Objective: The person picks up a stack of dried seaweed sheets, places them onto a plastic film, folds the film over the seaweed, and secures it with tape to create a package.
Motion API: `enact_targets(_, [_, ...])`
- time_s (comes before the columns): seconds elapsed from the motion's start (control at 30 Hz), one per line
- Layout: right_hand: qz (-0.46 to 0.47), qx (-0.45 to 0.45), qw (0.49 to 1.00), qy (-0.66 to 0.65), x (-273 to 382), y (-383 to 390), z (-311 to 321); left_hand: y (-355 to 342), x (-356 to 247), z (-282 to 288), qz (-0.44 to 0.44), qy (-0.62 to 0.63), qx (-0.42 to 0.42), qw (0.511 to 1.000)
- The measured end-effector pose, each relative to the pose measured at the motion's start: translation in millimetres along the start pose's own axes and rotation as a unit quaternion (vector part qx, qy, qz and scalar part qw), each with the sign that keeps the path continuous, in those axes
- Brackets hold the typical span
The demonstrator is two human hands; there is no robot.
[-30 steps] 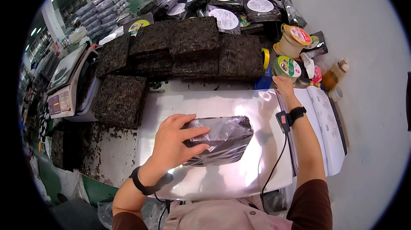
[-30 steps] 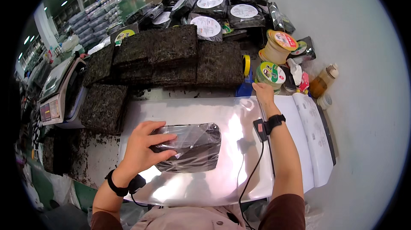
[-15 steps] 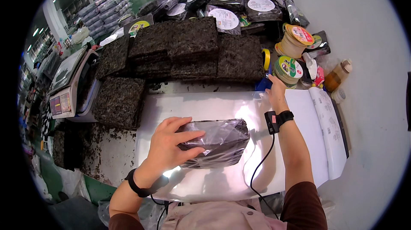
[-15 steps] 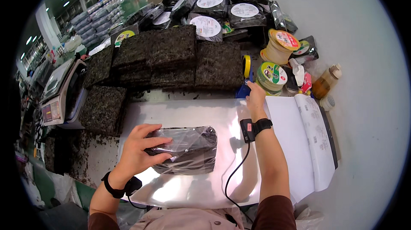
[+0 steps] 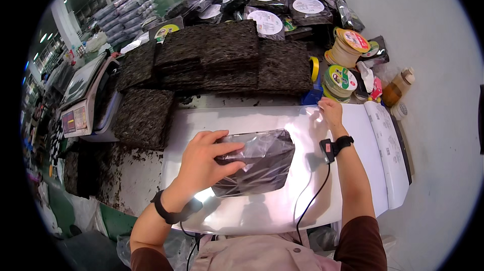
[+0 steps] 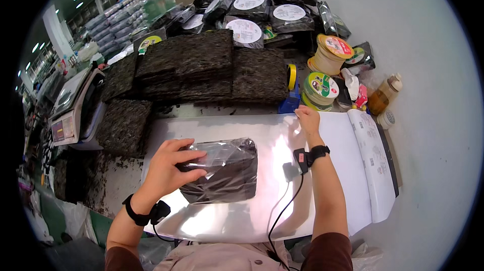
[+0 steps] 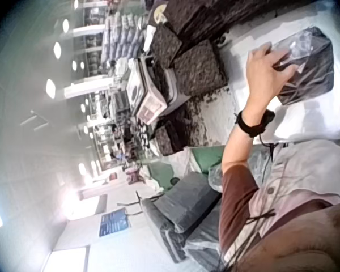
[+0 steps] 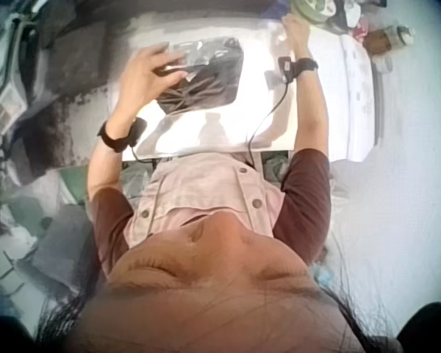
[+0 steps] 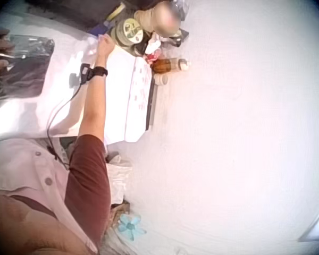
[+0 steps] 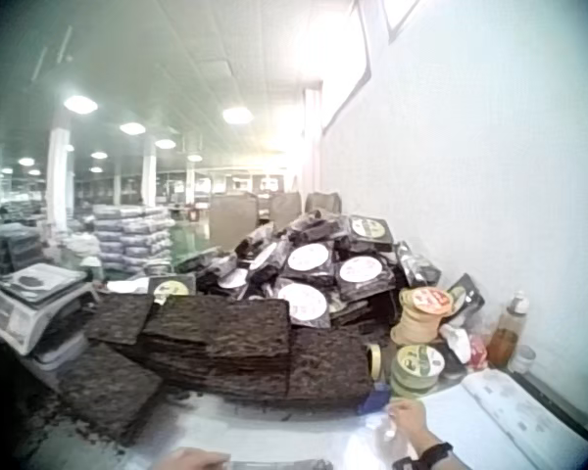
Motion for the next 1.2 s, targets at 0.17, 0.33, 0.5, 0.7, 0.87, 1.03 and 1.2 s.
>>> enact_targets(0.17, [0.083,0.056,0.992,-0.072,102.9,105.1,-23.8,-3.8,37.0,-6.9,0.083,0.034,0.004,0.996])
enact_targets(0.33, [-0.081,0.264,0.946,-0.167,197.5,252.0,-46.2,-9.2,37.6,-13.5,0.134,0.085,0.028,0.987])
enact_targets(0.5, [-0.134,0.179,0.962,-0.158,189.5,289.0,-71.2,-6.7,38.3,-13.6,0.121,0.074,0.016,0.99])
enact_targets(0.7, [-0.159,0.152,0.96,-0.173,186.8,295.0,-84.5,-3.3,39.0,-10.2,0.119,0.048,0.007,0.992])
enact_targets(0.87, [-0.187,0.158,0.961,-0.131,184.0,293.6,-84.0,0.8,33.0,-5.9,0.053,-0.003,0.025,0.998])
enact_targets(1.03, [-0.178,0.169,0.965,-0.091,185.8,294.4,-76.1,7.7,25.2,-5.6,0.039,-0.031,0.019,0.999])
enact_targets(1.2, [-0.098,0.206,0.974,0.018,194.6,285.8,-72.6,13.4,18.2,-2.9,0.009,-0.049,0.009,0.999])
Point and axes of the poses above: each hand's wrist, its own y-axis away from the middle knuckle, its own z-axis out of the back of the hand, x = y × z, the point moved 5 cm from there along -y, towards the middle knuckle, and after that the axes turned 13 degrees about -x, right-handed, at the moved point
